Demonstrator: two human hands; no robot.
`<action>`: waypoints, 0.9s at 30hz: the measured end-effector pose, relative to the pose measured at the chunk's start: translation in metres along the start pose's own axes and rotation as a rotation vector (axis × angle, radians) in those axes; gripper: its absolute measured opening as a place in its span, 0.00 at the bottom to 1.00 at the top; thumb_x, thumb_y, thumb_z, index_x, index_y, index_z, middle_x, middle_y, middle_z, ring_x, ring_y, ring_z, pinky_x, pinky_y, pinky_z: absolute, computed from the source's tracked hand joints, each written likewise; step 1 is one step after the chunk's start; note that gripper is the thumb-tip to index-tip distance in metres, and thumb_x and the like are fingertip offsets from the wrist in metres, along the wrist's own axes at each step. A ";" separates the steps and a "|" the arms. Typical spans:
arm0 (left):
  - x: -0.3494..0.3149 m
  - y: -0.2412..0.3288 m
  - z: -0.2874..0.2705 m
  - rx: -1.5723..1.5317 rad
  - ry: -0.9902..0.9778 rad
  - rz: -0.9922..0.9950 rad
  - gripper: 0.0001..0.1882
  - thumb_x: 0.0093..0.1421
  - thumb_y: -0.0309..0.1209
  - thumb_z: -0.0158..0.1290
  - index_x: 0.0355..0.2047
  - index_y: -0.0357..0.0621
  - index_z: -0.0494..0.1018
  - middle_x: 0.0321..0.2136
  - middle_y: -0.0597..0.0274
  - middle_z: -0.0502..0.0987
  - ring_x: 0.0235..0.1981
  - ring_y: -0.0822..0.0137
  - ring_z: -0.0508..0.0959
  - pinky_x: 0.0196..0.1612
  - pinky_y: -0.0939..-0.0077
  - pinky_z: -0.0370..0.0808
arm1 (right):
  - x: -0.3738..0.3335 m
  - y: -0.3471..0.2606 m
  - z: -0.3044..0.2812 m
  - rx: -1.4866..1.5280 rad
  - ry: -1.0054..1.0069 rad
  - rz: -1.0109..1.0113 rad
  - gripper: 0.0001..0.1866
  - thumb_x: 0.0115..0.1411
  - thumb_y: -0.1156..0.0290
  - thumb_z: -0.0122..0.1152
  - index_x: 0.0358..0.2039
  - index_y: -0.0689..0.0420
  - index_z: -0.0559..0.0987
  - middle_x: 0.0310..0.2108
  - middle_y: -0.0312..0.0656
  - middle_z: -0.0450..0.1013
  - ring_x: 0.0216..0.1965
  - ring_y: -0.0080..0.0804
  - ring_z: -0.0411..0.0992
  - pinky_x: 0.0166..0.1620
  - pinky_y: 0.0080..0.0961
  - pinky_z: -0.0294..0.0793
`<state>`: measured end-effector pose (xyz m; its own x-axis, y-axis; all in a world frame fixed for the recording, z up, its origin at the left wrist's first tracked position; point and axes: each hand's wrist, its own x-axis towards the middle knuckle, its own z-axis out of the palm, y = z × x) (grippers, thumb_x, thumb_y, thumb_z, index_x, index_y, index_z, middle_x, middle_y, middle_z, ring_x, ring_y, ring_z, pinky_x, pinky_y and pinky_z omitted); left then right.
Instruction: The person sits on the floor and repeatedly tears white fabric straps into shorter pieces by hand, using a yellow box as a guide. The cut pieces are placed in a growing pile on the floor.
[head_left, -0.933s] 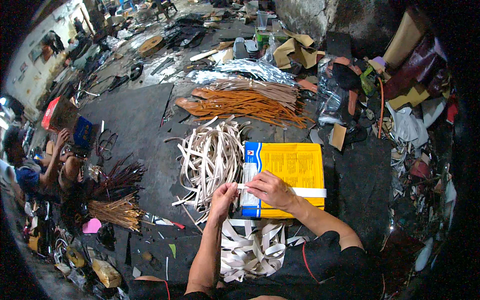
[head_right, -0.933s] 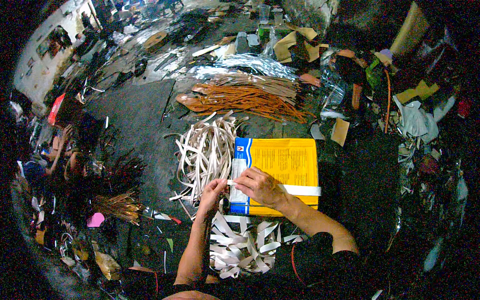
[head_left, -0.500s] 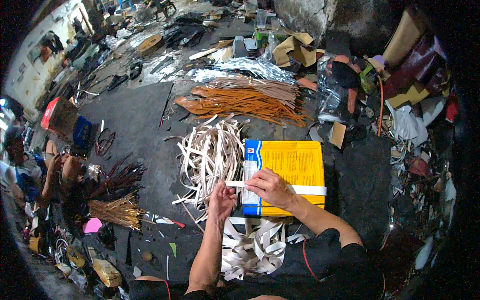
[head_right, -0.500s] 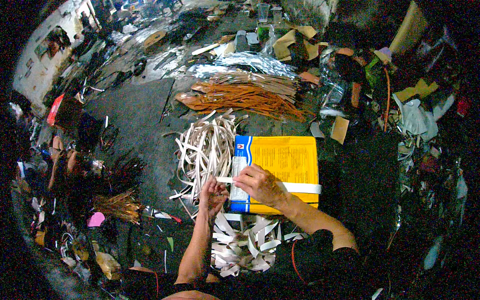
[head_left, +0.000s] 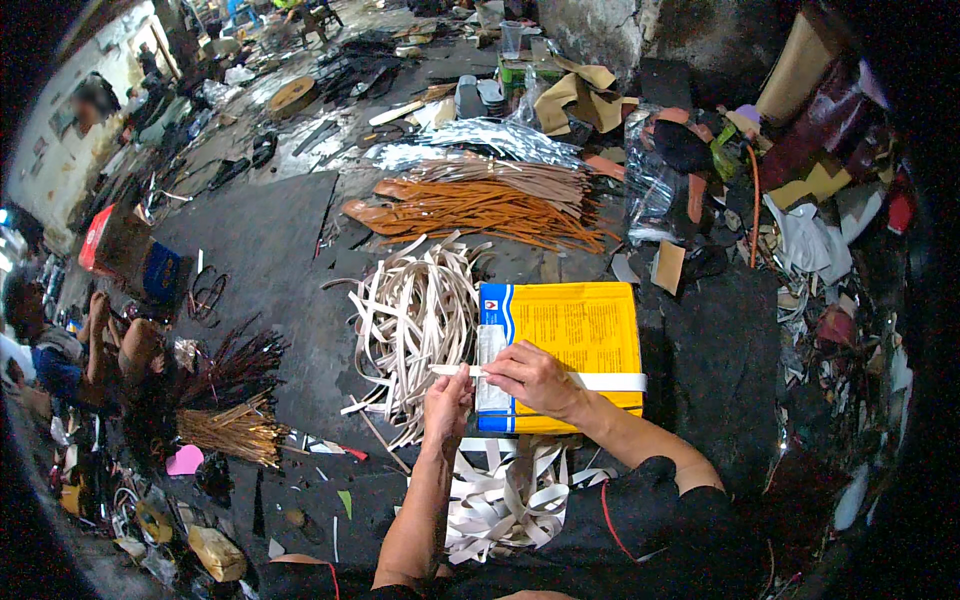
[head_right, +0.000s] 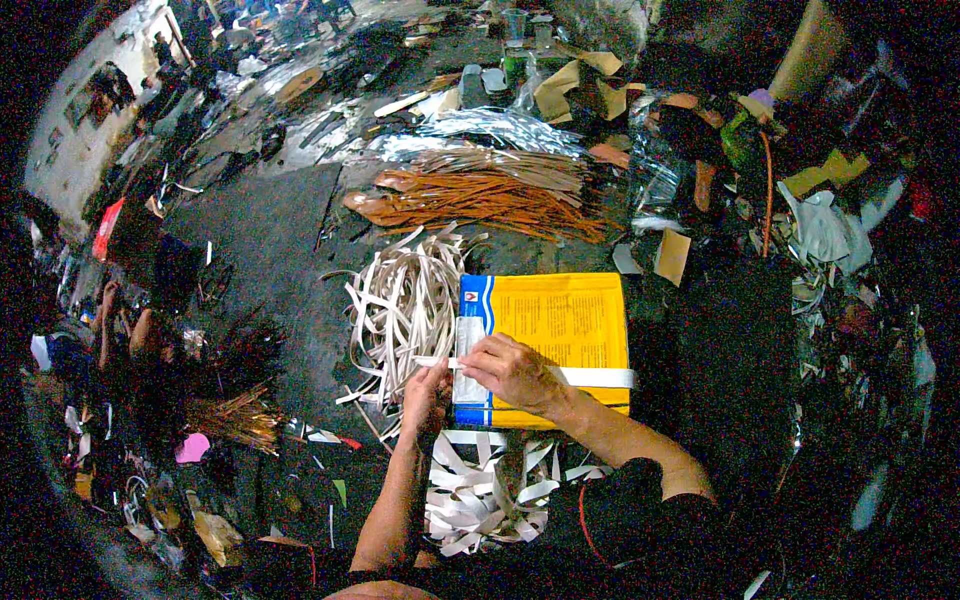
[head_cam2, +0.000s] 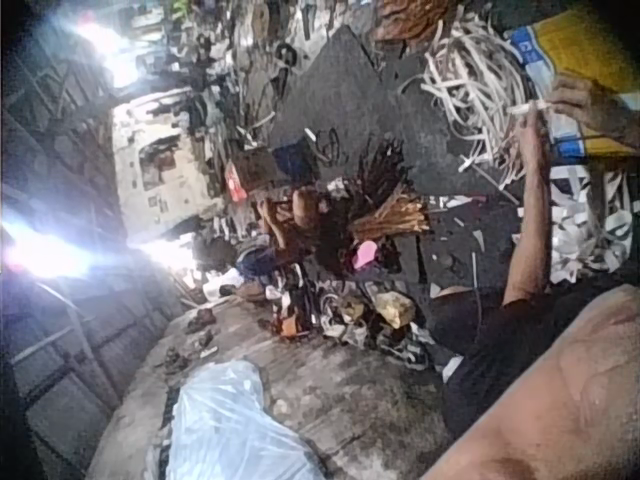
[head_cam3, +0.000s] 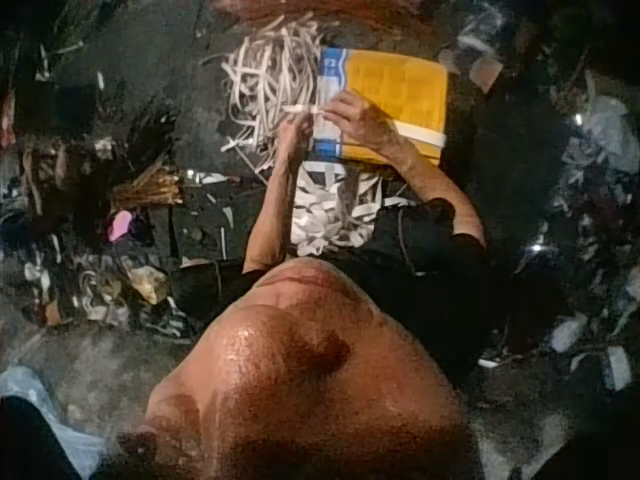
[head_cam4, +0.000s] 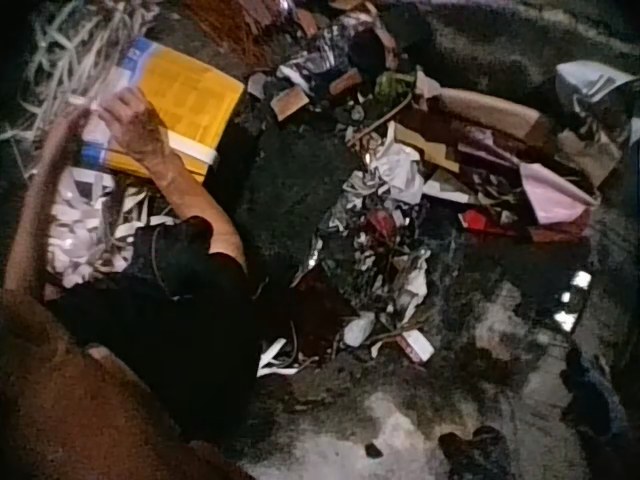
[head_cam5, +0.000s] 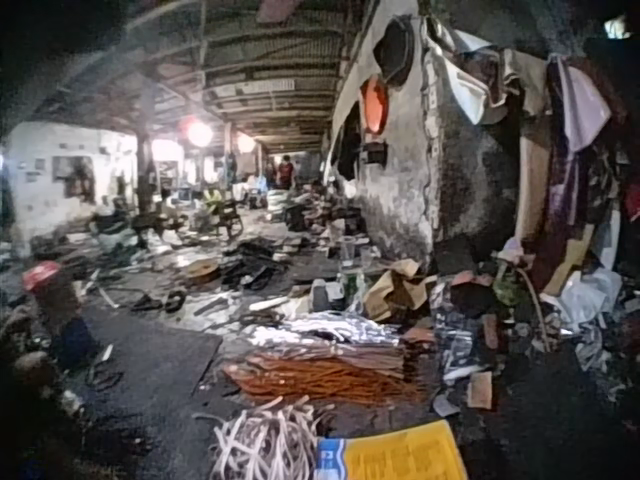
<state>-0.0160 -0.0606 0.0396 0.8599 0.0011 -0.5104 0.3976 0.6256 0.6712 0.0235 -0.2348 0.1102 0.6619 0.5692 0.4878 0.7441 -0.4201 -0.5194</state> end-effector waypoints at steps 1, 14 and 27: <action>0.001 -0.001 -0.001 0.021 0.013 -0.013 0.09 0.60 0.35 0.57 0.28 0.45 0.71 0.20 0.73 0.69 0.16 0.84 0.61 0.18 0.88 0.55 | -0.001 0.000 0.000 -0.009 -0.002 -0.001 0.06 0.53 0.72 0.64 0.30 0.59 0.80 0.29 0.41 0.73 0.32 0.38 0.73 0.37 0.30 0.75; 0.040 -0.022 -0.047 -0.372 0.029 -0.022 0.11 0.62 0.39 0.55 0.28 0.45 0.71 0.22 0.73 0.71 0.20 0.82 0.66 0.23 0.87 0.62 | 0.005 -0.002 0.002 -0.008 -0.025 -0.002 0.06 0.54 0.72 0.63 0.31 0.60 0.79 0.29 0.42 0.73 0.33 0.39 0.73 0.38 0.30 0.74; -0.009 0.014 0.014 0.125 0.029 -0.002 0.11 0.60 0.38 0.57 0.27 0.46 0.71 0.20 0.74 0.69 0.18 0.83 0.61 0.21 0.86 0.55 | -0.003 0.005 0.004 -0.004 0.004 0.014 0.08 0.51 0.74 0.67 0.33 0.59 0.81 0.30 0.41 0.73 0.32 0.37 0.72 0.36 0.31 0.73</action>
<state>-0.0139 -0.0627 0.0618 0.8502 0.0235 -0.5259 0.4378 0.5231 0.7312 0.0247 -0.2359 0.1030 0.6727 0.5603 0.4833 0.7351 -0.4311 -0.5233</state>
